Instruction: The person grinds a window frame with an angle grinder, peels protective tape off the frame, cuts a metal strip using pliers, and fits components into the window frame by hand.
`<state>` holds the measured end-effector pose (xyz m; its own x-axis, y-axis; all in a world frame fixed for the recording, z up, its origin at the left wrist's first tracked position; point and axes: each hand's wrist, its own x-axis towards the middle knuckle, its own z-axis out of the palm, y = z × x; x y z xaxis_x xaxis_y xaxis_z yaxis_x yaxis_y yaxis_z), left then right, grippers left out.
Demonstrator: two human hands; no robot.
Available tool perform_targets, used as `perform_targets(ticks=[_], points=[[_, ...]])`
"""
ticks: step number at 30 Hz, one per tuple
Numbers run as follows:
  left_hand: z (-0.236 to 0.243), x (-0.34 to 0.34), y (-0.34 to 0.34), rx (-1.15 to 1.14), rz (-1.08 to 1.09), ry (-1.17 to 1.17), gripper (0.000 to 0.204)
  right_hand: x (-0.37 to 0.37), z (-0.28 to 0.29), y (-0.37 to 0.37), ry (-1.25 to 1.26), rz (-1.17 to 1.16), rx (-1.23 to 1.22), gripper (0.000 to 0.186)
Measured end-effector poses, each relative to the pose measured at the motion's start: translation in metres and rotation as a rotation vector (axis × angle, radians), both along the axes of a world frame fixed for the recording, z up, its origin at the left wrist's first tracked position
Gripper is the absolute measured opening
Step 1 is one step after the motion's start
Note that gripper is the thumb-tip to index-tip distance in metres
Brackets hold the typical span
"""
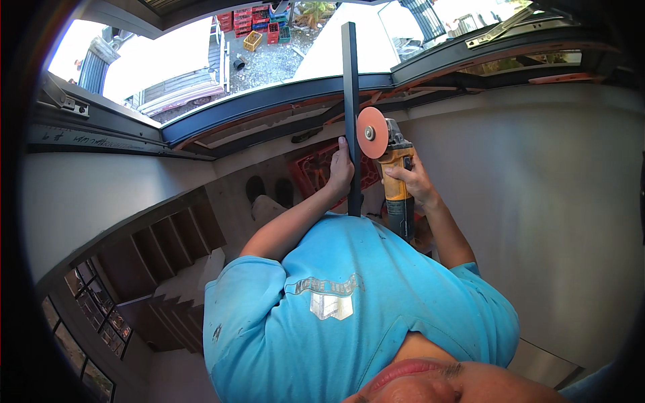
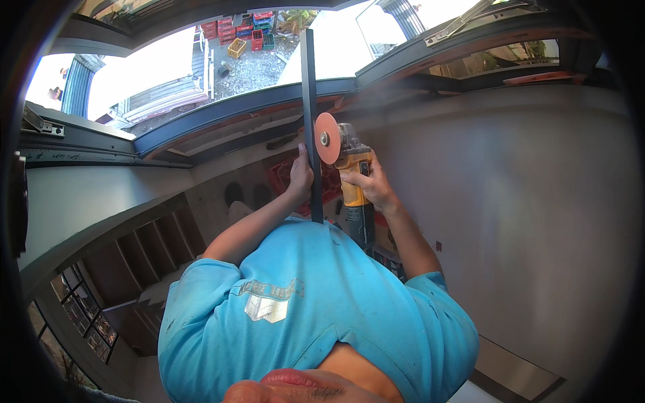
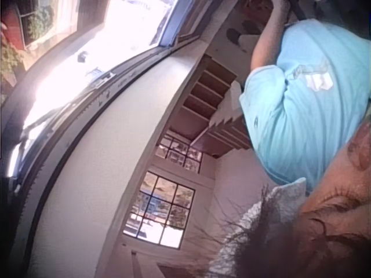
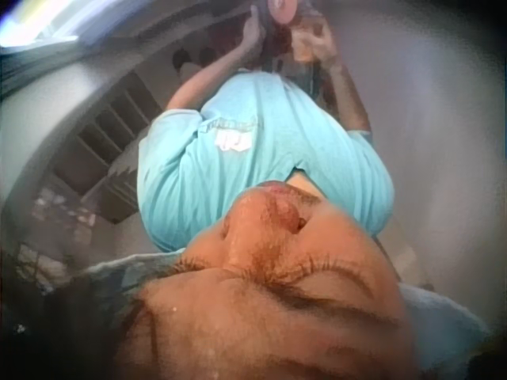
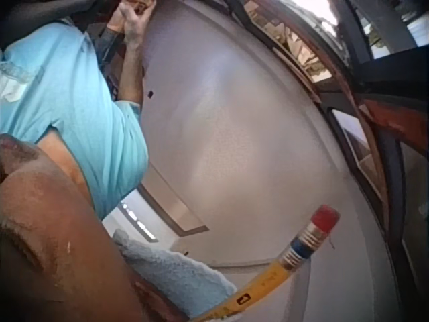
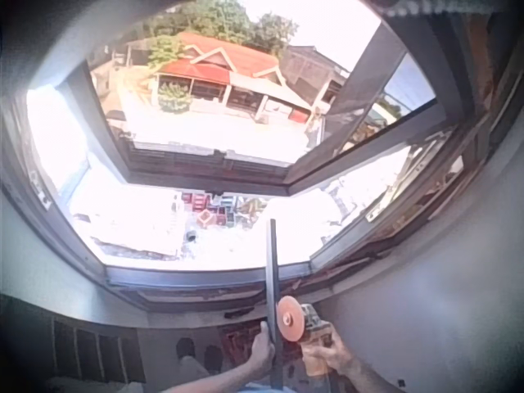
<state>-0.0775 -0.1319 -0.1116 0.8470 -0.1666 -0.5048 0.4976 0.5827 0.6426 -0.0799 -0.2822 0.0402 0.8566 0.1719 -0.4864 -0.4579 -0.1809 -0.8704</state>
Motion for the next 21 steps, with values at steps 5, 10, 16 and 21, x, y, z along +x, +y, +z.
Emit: perform_targets(ticks=[5, 10, 16, 21], points=[[0.0005, 0.0018, -0.0008, -0.001, 0.018, -0.028, 0.066, -0.0004, -0.0026, -0.0014, -0.007, 0.001, 0.001, 0.056], [0.0019, 0.0038, -0.0001, -0.002, 0.03, 0.01, 0.066, -0.0002, 0.0002, 0.0002, 0.019, 0.006, -0.008, 0.056], [0.0022, 0.0067, 0.0014, 0.004, 0.021, 0.024, 0.066, -0.0006, 0.0058, 0.0041, 0.015, 0.006, 0.004, 0.057], [0.003, 0.006, 0.0026, 0.017, 0.007, 0.027, 0.067, -0.0005, 0.007, 0.0059, -0.001, -0.009, -0.016, 0.057]])
